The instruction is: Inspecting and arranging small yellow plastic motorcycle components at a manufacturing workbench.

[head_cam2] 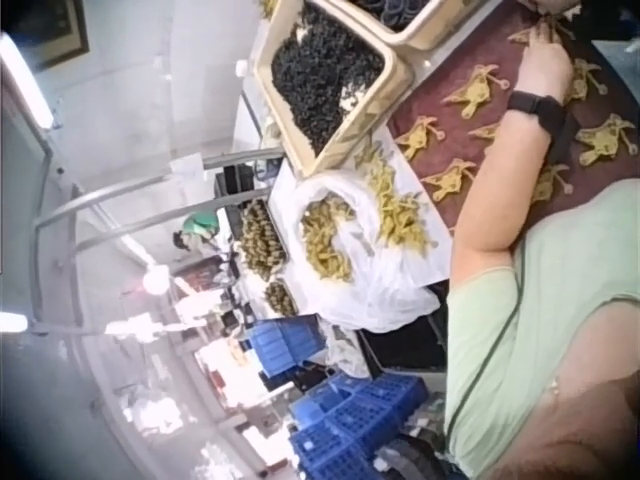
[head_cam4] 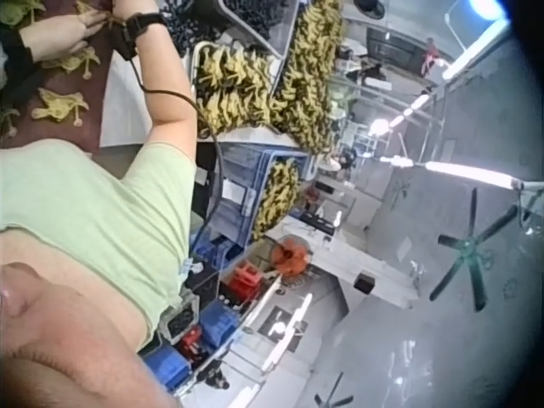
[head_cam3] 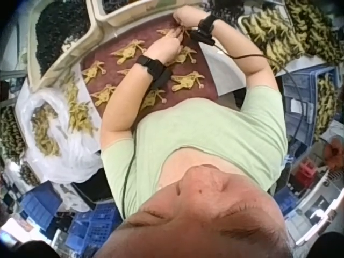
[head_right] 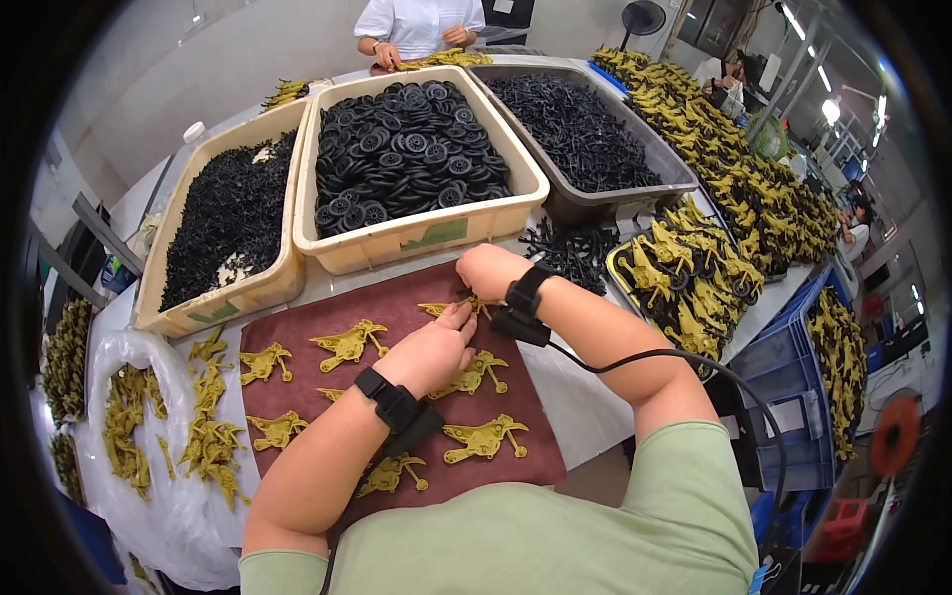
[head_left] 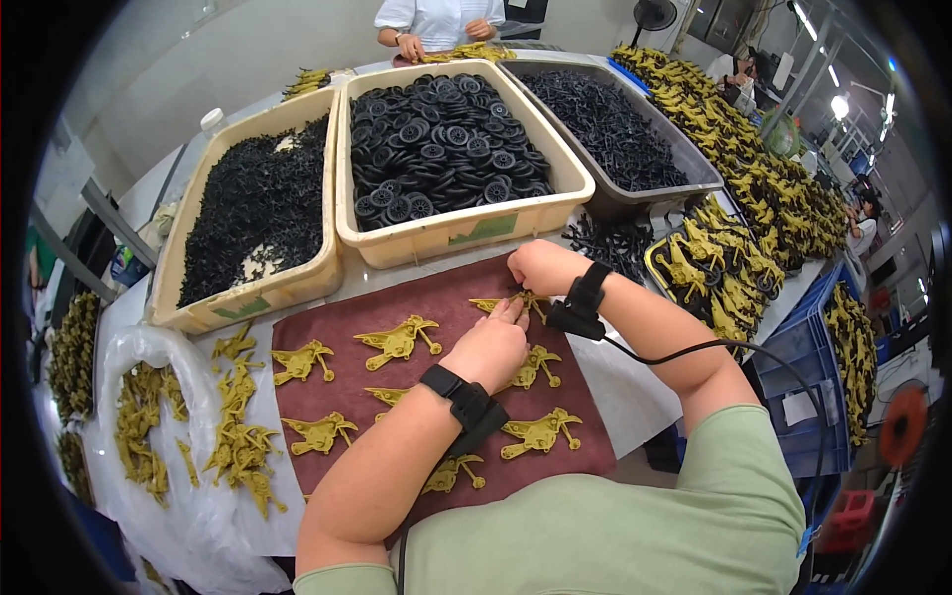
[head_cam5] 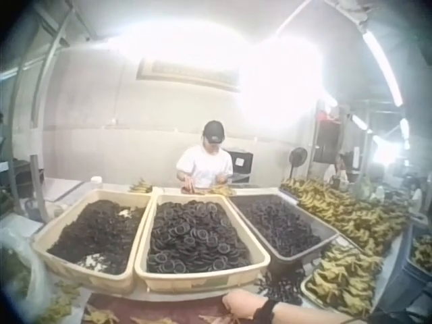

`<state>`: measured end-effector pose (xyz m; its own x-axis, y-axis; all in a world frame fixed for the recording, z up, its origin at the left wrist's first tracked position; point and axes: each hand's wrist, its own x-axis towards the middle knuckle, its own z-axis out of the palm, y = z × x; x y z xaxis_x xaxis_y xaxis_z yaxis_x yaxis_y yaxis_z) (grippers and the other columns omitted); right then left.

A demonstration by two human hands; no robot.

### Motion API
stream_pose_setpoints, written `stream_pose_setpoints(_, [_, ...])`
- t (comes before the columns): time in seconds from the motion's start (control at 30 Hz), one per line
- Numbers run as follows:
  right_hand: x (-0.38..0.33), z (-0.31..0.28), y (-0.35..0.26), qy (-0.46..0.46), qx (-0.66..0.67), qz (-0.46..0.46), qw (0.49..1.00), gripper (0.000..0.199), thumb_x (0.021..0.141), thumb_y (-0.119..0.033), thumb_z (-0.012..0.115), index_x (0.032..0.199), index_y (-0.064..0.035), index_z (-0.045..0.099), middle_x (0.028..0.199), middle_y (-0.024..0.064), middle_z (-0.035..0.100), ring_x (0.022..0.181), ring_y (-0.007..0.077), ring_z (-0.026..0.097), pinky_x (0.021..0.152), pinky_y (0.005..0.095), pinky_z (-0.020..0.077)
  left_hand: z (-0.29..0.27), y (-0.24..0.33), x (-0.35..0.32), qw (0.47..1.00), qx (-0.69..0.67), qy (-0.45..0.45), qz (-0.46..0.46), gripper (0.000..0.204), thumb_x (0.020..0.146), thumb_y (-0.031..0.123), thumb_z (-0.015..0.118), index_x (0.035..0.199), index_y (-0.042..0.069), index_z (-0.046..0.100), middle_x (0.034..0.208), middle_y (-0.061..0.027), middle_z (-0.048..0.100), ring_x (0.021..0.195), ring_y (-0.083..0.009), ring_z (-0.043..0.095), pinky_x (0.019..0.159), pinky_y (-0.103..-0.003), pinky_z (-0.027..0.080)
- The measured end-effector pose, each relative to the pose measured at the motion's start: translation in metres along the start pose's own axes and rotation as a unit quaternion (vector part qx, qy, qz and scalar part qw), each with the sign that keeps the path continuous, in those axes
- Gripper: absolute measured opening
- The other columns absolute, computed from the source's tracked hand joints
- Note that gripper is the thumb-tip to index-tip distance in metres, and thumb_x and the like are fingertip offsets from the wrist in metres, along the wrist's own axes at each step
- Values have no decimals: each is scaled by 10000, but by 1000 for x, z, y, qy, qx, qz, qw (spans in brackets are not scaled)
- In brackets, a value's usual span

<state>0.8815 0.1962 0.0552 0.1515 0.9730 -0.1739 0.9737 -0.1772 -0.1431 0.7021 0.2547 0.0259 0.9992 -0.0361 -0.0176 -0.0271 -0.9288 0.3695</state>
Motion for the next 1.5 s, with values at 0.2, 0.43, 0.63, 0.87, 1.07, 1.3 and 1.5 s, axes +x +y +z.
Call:
stream_pose_setpoints(0.2, [-17,-6,8,7,202,46,978,141,749,-64,706,884,-25,687,814,121,688,791,257,662,703,349,511,2,0,0,999,50,-14,9,486,914,206,471,1300,-88,440,1405,-270,372,1319,-353,374,1080,-363,344])
stream_pose_setpoints(0.43, [-32,-6,9,104,141,45,984,196,770,6,631,953,-32,691,880,149,689,861,288,664,757,371,514,1,1,1,1000,23,-19,3,480,912,192,465,1298,-92,439,1407,-272,368,1321,-359,368,1085,-366,340])
stream_pose_setpoints(0.63, [-58,-20,34,127,97,97,982,217,771,10,577,958,-24,681,878,182,672,896,321,645,803,386,503,0,-1,-1,1000,11,-25,4,477,907,186,474,1292,-94,446,1404,-270,373,1321,-361,365,1088,-367,340])
stream_pose_setpoints(0.87, [-97,-21,31,202,72,90,973,135,829,-88,605,942,-37,660,846,135,622,860,317,604,770,391,489,-3,2,-1,1000,16,-14,8,473,901,175,487,1296,-83,449,1405,-265,376,1323,-363,362,1087,-367,341])
stream_pose_setpoints(1.07, [-109,-32,19,209,93,52,972,134,844,-71,580,954,-45,651,908,122,612,899,308,598,780,387,487,-7,3,-2,1000,16,-22,8,463,902,157,484,1306,-66,448,1413,-261,366,1315,-370,368,1082,-375,349])
stream_pose_setpoints(1.3, [-145,-20,47,38,12,130,991,268,718,48,565,888,-109,700,909,101,617,916,292,614,763,382,508,-12,3,-4,999,21,-24,15,447,896,129,478,1299,-62,458,1419,-260,356,1315,-358,371,1078,-370,356])
stream_pose_setpoints(1.5, [-154,4,45,86,18,63,994,205,725,3,617,879,-110,693,903,65,598,950,269,590,770,368,503,-17,-3,-4,999,17,-38,28,430,898,118,471,1299,-39,466,1427,-225,362,1318,-343,369,1058,-368,385])
